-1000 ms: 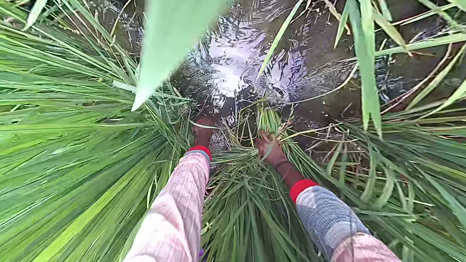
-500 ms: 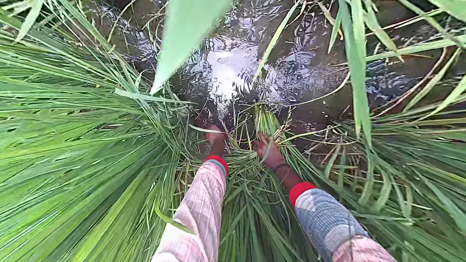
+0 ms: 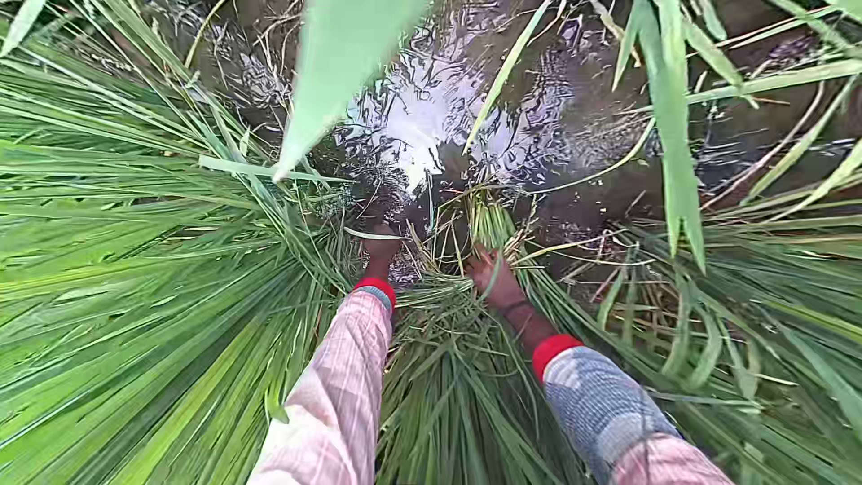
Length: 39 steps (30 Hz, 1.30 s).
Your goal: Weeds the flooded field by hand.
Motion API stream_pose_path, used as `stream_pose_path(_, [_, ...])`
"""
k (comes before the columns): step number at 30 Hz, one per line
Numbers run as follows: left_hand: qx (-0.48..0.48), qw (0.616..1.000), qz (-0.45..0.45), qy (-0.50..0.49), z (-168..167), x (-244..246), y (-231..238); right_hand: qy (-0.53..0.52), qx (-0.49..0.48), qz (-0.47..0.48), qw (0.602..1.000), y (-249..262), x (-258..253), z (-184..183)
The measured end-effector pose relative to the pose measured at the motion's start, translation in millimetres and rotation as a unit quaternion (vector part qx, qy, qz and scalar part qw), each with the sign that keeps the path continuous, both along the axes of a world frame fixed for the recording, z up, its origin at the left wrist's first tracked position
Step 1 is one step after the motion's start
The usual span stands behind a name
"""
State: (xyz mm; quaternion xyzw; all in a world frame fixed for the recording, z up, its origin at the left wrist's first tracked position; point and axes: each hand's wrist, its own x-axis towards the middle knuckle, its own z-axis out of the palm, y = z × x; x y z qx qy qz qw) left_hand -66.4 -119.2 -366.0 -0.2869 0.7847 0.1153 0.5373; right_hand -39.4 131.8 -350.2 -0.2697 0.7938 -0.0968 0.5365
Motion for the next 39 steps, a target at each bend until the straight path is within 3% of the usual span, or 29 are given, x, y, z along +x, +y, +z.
stream_pose_path(4, [-0.033,0.996,0.08,0.011,-8.7,13.0,0.4,-0.005,-0.005,-0.004,1.0,1.5,1.1,0.7])
stream_pose_path(6, [-0.038,0.966,0.232,0.108,-22.7,28.6,1.4,0.006,-0.015,-0.011,1.0,1.9,4.1,-1.4])
stream_pose_path(8, [-0.014,0.865,0.449,0.224,-35.7,34.8,8.4,0.009,-0.017,-0.02,1.0,2.0,4.5,-2.5])
stream_pose_path(10, [0.034,0.778,0.576,0.248,-33.1,26.6,13.3,0.006,-0.017,-0.023,1.0,2.3,4.7,-2.5])
stream_pose_path(13, [0.082,0.724,0.637,0.25,-12.9,10.3,11.5,0.026,-0.014,-0.021,0.999,0.2,0.2,6.1])
stream_pose_path(17, [0.054,0.661,0.71,0.238,-17.3,6.4,-2.4,0.025,-0.007,0.005,1.0,-1.3,-0.3,8.1])
stream_pose_path(21, [0.092,0.579,0.772,0.245,-22.1,12.5,-12.0,-0.009,-0.008,-0.011,1.0,-2.3,-6.1,9.8])
stream_pose_path(23, [0.103,0.567,0.779,0.247,-27.0,14.0,-13.9,0.001,-0.019,-0.02,1.0,-1.1,-6.2,11.5])
stream_pose_path(29, [0.123,0.591,0.749,0.274,-28.8,9.1,-16.9,0.004,-0.013,-0.006,1.0,-0.7,-5.1,9.0])
stream_pose_path(31, [0.075,0.62,0.724,0.291,-28.0,11.5,-11.8,0.001,0.003,-0.011,1.0,0.1,-0.7,3.1])
stream_pose_path(34, [0.11,0.667,0.661,0.325,-11.9,30.9,-12.1,0.003,0.008,-0.002,1.0,0.1,2.7,-1.2])
stream_pose_path(37, [0.106,0.625,0.696,0.339,-14.0,30.6,-10.6,0.006,-0.009,-0.007,1.0,-0.1,3.0,-2.2])
stream_pose_path(39, [0.091,0.625,0.699,0.335,-16.5,33.6,-11.7,-0.007,-0.005,-0.012,1.0,-1.3,2.6,-1.0])
